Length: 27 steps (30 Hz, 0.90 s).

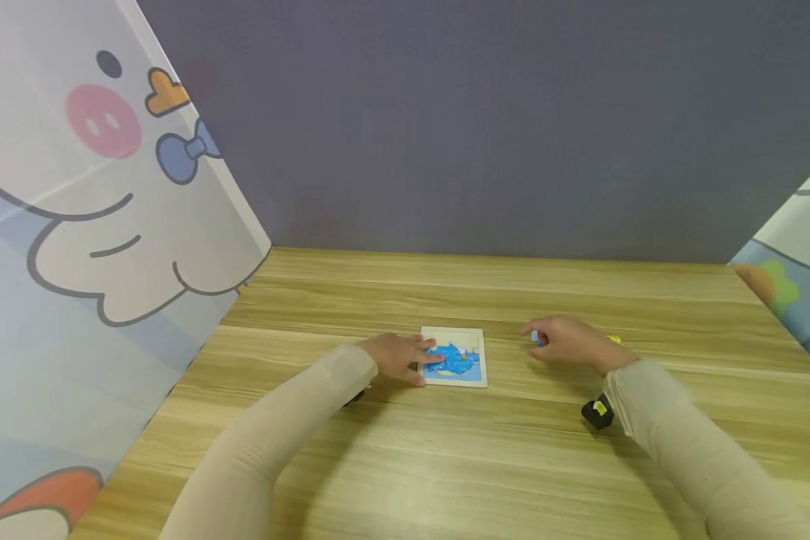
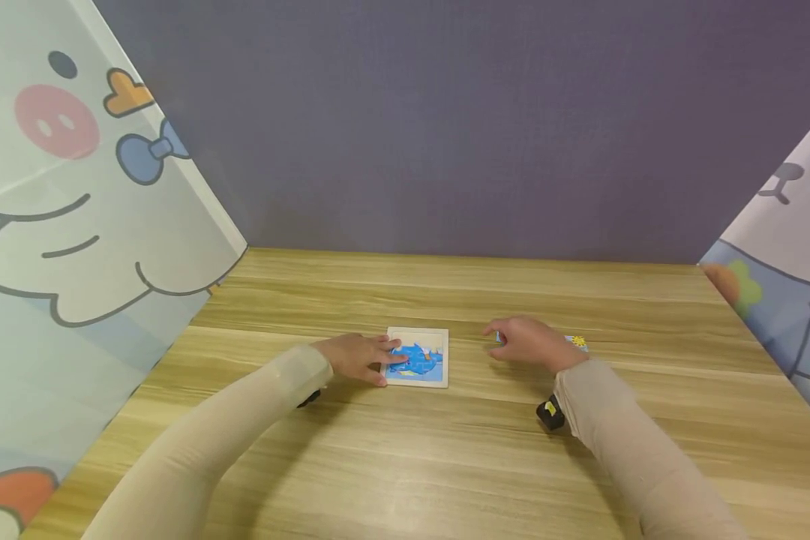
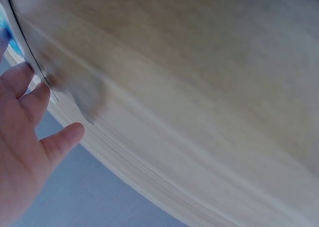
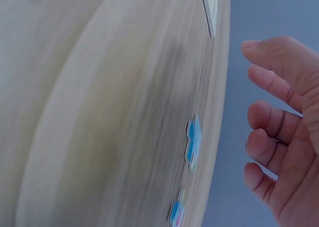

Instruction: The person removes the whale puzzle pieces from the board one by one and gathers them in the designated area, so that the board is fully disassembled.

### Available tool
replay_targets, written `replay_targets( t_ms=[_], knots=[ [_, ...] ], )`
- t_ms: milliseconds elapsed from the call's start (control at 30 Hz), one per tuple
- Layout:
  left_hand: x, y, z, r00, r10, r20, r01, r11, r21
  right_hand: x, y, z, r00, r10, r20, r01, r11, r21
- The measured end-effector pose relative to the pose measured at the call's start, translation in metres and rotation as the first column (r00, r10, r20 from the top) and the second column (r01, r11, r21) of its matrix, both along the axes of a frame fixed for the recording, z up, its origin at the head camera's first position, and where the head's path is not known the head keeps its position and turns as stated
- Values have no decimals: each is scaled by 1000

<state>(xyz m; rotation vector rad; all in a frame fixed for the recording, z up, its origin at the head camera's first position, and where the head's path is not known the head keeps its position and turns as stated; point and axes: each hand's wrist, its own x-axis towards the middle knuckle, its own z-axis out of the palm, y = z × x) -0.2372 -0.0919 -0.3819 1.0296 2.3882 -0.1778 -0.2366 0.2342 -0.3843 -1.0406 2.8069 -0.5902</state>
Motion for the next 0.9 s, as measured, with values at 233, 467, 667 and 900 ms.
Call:
replay_targets(
  t_ms=[233,467,667,900],
  knots=[
    [-1,1,0,1000,15,-3,-15,1000,-10,-5,-22,2,999,46,26,-47,999,19],
    [0,1,1,1000,8,-4,-8,1000,-7,-7,-45,1,993,95,68,-97,995,33],
    [1,2,0,1000,3,-7,-3,1000,2,-8,-54,-2,994,100,47,-104,991,89],
    [1,1,0,1000,4,-20,-5,1000,-14,-8,-66,-3,985,152,-77,-133,969,208]
  ],
)
